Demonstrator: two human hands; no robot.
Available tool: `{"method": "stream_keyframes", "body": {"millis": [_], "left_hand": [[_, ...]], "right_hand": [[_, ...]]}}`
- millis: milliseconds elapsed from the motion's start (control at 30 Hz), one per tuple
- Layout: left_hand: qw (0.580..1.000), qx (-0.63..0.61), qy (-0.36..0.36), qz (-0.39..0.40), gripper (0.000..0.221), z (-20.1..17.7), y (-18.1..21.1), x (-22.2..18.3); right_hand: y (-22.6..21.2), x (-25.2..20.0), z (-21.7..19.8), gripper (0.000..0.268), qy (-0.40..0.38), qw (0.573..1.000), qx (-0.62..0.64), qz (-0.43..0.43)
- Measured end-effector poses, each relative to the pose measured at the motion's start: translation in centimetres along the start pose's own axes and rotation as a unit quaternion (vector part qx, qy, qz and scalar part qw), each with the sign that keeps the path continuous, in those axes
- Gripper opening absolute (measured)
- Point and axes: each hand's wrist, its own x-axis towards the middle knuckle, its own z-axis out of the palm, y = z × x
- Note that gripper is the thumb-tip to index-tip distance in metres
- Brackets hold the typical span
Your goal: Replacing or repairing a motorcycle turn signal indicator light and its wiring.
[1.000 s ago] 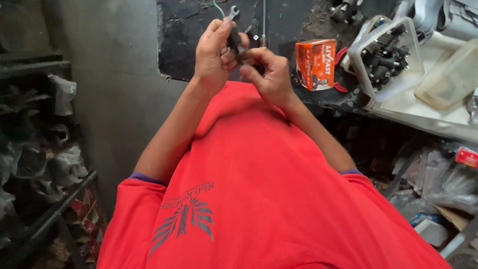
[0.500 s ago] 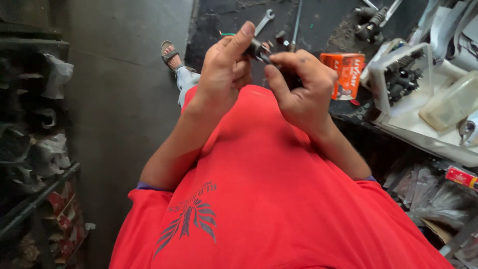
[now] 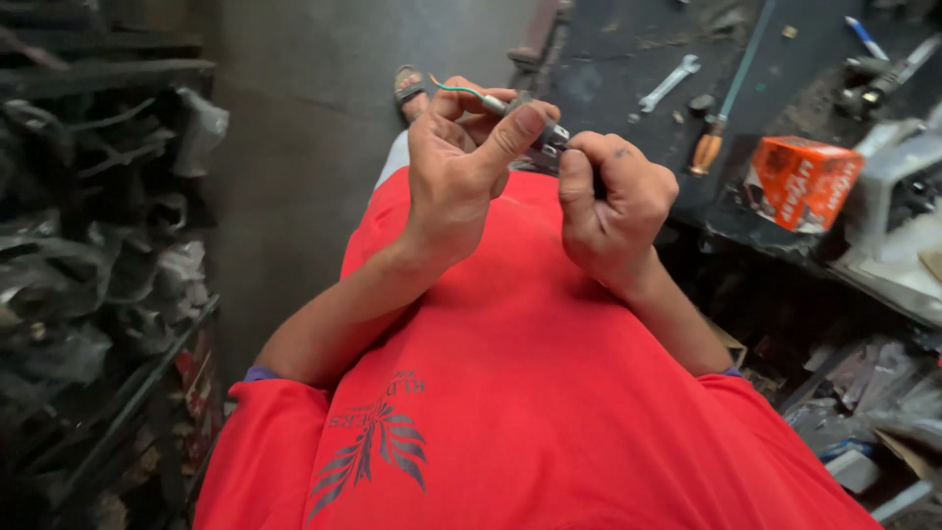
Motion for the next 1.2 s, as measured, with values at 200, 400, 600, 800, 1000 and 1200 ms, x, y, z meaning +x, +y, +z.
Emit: {"method": "stream_keyframes", "body": {"millis": [200, 400, 600, 800, 1000, 1200], "left_hand": [[0.999, 0.004, -0.015, 0.030, 0.021, -5.1, 3.6, 1.1], [0.998, -0.044, -0.031, 0.022, 0.028, -6.2, 7.0, 3.9], [0.998, -0.040, 0.012, -0.056, 0.037, -5.8, 9.6, 9.1], [0.991, 0.007, -0.002, -0.131, 0.039, -6.3, 11.6, 17.0], [0.986, 0.020, -0.049, -0.157, 0.029, -4.0, 15.5, 28.1], [0.985, 0.140, -0.089, -0.054, 0.035, 0.2, 19.8, 38.8]], "right_hand": [[-0.5, 2.2, 4.8, 0.018, -0.091, 0.917, 0.297, 0.250], [-0.4, 7.1, 6.7, 0.022, -0.121, 0.742, 0.545, 0.371], [-1.5, 11.9, 6.9, 0.010, -0.096, 0.908, 0.320, 0.252], [0.3, 18.6, 8.3, 0.010, -0.010, 0.992, 0.095, 0.084], [5.2, 28.1, 9.3, 0.011, 0.026, 0.984, 0.103, 0.142], [9.4, 38.4, 9.7, 0.010, -0.005, 0.951, 0.199, 0.237]]}}
